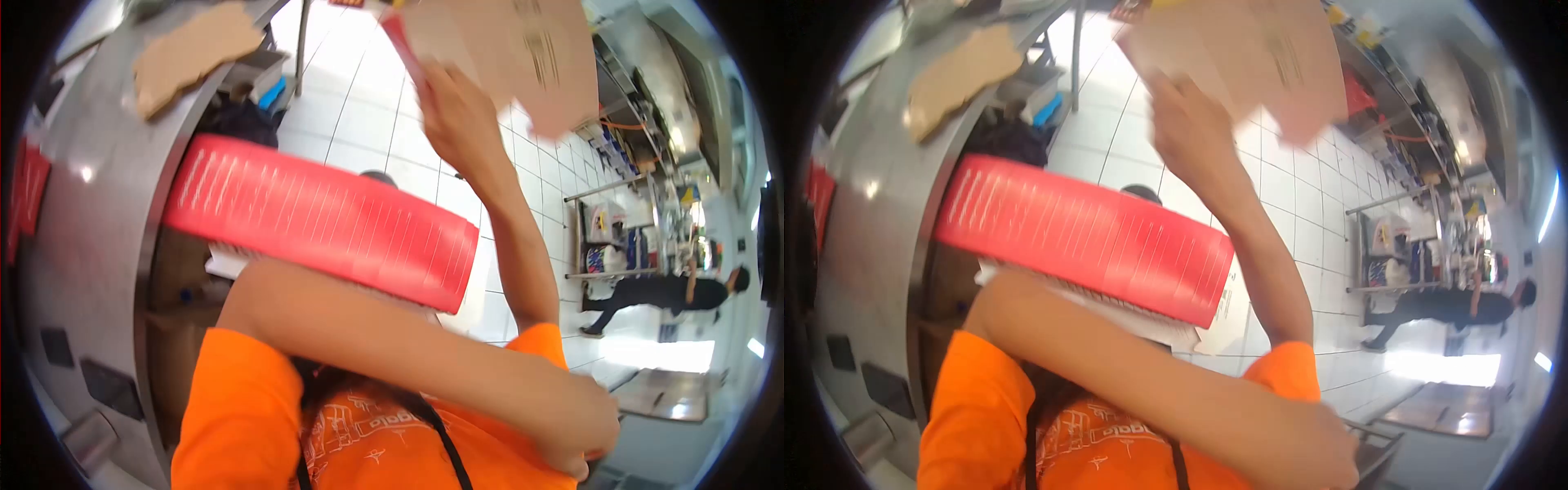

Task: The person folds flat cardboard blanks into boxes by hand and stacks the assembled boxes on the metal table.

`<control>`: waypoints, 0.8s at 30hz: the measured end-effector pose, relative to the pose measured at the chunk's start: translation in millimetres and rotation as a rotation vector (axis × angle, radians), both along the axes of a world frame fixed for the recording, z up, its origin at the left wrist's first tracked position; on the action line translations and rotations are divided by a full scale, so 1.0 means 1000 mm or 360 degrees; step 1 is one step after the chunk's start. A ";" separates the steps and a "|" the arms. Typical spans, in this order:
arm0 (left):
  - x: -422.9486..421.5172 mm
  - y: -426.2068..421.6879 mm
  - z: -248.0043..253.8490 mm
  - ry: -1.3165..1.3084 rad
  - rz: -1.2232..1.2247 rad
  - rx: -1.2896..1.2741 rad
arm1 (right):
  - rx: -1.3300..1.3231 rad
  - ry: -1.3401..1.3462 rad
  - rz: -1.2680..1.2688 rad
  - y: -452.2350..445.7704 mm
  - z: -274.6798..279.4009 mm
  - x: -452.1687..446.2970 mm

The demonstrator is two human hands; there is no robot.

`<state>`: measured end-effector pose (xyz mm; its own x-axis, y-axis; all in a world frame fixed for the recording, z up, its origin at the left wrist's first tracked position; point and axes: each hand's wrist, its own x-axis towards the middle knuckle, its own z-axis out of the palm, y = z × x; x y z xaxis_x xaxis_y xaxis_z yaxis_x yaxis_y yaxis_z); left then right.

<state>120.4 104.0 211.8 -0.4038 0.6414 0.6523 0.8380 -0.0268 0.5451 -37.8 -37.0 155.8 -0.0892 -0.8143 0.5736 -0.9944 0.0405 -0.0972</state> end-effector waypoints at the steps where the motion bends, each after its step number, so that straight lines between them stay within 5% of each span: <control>1: 0.014 -0.031 0.002 -0.0021 0.0196 0.0149 | 0.0027 -0.0135 -0.0183 0.039 -0.004 -0.020; 7: 0.145 -0.251 -0.011 0.0254 0.2225 0.0612 | 0.0522 -0.1351 -0.0965 0.226 -0.040 -0.029; 11: 0.188 -0.374 -0.055 0.0025 0.3243 0.0263 | 0.0314 -0.1400 -0.0932 0.278 -0.099 0.001; 12: 0.196 -0.399 -0.072 -0.0129 0.3354 0.0130 | 0.0301 -0.1581 -0.0885 0.282 -0.099 0.012; 13: 0.197 -0.421 -0.091 -0.0252 0.3419 0.0024 | 0.0370 -0.1177 -0.0941 0.297 -0.129 0.016; 15: 0.195 -0.450 -0.126 -0.0481 0.3505 -0.0131 | 0.0223 -0.1714 -0.0870 0.293 -0.118 0.031; 16: 0.189 -0.454 -0.138 -0.0557 0.3534 -0.0166 | 0.0323 -0.1534 -0.0891 0.308 -0.143 0.034; 17: 0.182 -0.457 -0.154 -0.0650 0.3557 -0.0174 | 0.0350 -0.1708 -0.0897 0.301 -0.111 0.043; 21: 0.161 -0.445 -0.164 -0.0894 0.3643 -0.0238 | 0.0001 -0.1834 -0.0871 0.320 -0.177 0.017; 24: 0.147 -0.441 -0.154 -0.1056 0.3651 -0.0182 | -0.0003 -0.1597 -0.0887 0.277 -0.139 0.001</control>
<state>267.5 -337.2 57.6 -0.2869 -0.9364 0.2019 -0.7390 0.3505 0.5754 -37.1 240.3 16.8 -0.8548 -0.5174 0.0415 -0.3130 0.4500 -0.8364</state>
